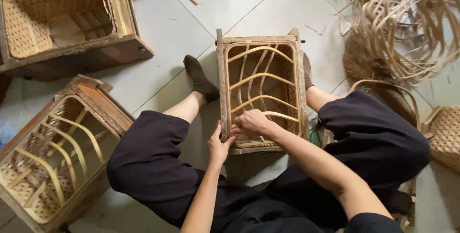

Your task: The person sits on the floor fitting curved bamboo ribs into a woven basket frame held in a wooden jig. They press the ribs into place, tap them with a hammer, apply glue from a squeeze bottle along the rim, and reposition the basket while seating the strips.

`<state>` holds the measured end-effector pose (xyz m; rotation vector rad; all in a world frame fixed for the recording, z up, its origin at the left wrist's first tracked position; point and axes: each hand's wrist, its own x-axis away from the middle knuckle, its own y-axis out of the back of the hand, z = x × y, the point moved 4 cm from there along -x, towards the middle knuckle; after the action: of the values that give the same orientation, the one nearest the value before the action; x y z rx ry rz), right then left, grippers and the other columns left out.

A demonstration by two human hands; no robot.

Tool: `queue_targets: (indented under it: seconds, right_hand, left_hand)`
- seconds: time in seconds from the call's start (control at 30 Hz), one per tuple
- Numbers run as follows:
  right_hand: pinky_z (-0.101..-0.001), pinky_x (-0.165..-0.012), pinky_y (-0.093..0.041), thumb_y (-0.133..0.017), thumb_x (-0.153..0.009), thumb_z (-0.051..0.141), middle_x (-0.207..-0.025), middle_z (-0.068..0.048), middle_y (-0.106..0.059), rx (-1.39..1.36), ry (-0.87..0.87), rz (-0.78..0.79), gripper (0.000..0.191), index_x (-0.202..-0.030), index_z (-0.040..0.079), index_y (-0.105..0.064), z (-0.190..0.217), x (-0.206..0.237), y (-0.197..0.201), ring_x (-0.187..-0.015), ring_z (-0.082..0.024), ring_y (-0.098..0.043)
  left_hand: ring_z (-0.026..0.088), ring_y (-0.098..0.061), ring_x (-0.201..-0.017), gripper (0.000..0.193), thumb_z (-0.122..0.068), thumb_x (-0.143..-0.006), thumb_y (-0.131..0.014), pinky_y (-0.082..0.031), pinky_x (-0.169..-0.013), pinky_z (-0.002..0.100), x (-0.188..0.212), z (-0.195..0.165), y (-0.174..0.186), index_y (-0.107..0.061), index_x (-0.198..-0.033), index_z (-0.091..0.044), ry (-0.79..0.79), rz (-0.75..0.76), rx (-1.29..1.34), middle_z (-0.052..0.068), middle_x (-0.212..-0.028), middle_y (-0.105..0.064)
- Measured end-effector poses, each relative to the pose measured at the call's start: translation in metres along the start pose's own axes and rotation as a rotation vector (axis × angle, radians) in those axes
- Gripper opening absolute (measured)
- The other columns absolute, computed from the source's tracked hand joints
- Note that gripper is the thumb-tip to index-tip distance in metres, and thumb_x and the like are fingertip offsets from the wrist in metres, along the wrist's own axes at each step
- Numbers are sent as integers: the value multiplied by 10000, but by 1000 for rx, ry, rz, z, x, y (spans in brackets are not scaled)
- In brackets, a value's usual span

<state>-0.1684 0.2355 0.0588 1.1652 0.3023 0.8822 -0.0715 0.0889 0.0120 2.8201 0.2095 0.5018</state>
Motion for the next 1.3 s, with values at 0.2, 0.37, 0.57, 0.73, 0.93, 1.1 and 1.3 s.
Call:
queue_targets:
  seconds: [0.2, 0.37, 0.57, 0.73, 0.93, 1.1, 1.3]
  right_hand:
    - [-392, -458, -494, -633, -967, 425, -626, -57, -645, 328, 18, 284, 385, -729, 126, -676, 24, -4, -3, -546, -182, -664]
    - [-419, -564, -549, -665, -775, 258, -818, -92, -653, 304, 114, -335, 174, -772, 84, -668, -19, -29, 38, -749, -271, -684]
    - [-413, -595, -553, -663, -915, 572, -808, -133, -653, 150, 102, 31, 534, -785, 54, -658, -41, -53, 13, -701, -271, -674]
    - [-379, -482, -507, -586, -918, 693, -701, -68, -594, 138, -150, 350, 637, -830, 64, -635, -17, -48, 7, -568, -193, -600]
    - [-308, -365, -500, -573, -1032, 215, -624, -17, -574, 703, -68, 14, 195, -1068, 27, -613, -43, -70, 41, -427, -117, -611]
    - [-429, -536, -574, -660, -845, 261, -843, -144, -697, 332, 78, -94, 248, -969, 47, -640, -82, -96, 77, -772, -319, -713]
    - [-472, -520, -568, -729, -791, 448, -801, -186, -689, 125, 13, -15, 466, -979, 31, -637, -72, -98, 67, -648, -360, -706]
  left_hand:
    - [124, -707, -1003, 792, -53, -858, -744, -579, -856, 289, -6, 9, 0, -427, -1584, -83, 29, 51, 226, 133, -1248, -753]
    - [195, -715, -948, 924, -116, -744, -884, -575, -853, 337, -3, 18, -1, -440, -1553, -79, 136, 53, 194, 213, -1154, -763]
    - [223, -724, -1106, 943, -224, -696, -915, -560, -971, 363, -4, 8, 4, -473, -1517, -84, 69, 27, 51, 183, -1269, -721]
    - [249, -716, -1181, 948, -251, -702, -921, -538, -1018, 373, -1, 4, 7, -464, -1521, -110, 144, 48, -2, 179, -1330, -696]
    - [346, -639, -1225, 840, -174, -773, -812, -506, -1029, 452, -45, -17, -9, -443, -1522, -85, 53, -4, -84, 215, -1360, -630]
    - [429, -571, -1237, 780, -146, -822, -740, -482, -1006, 517, -102, -48, -29, -375, -1505, -57, -105, -223, -344, 244, -1396, -564]
    - [425, -588, -1220, 765, -128, -795, -715, -485, -1005, 519, -105, -52, -30, -406, -1492, -73, -75, -253, -377, 225, -1359, -588]
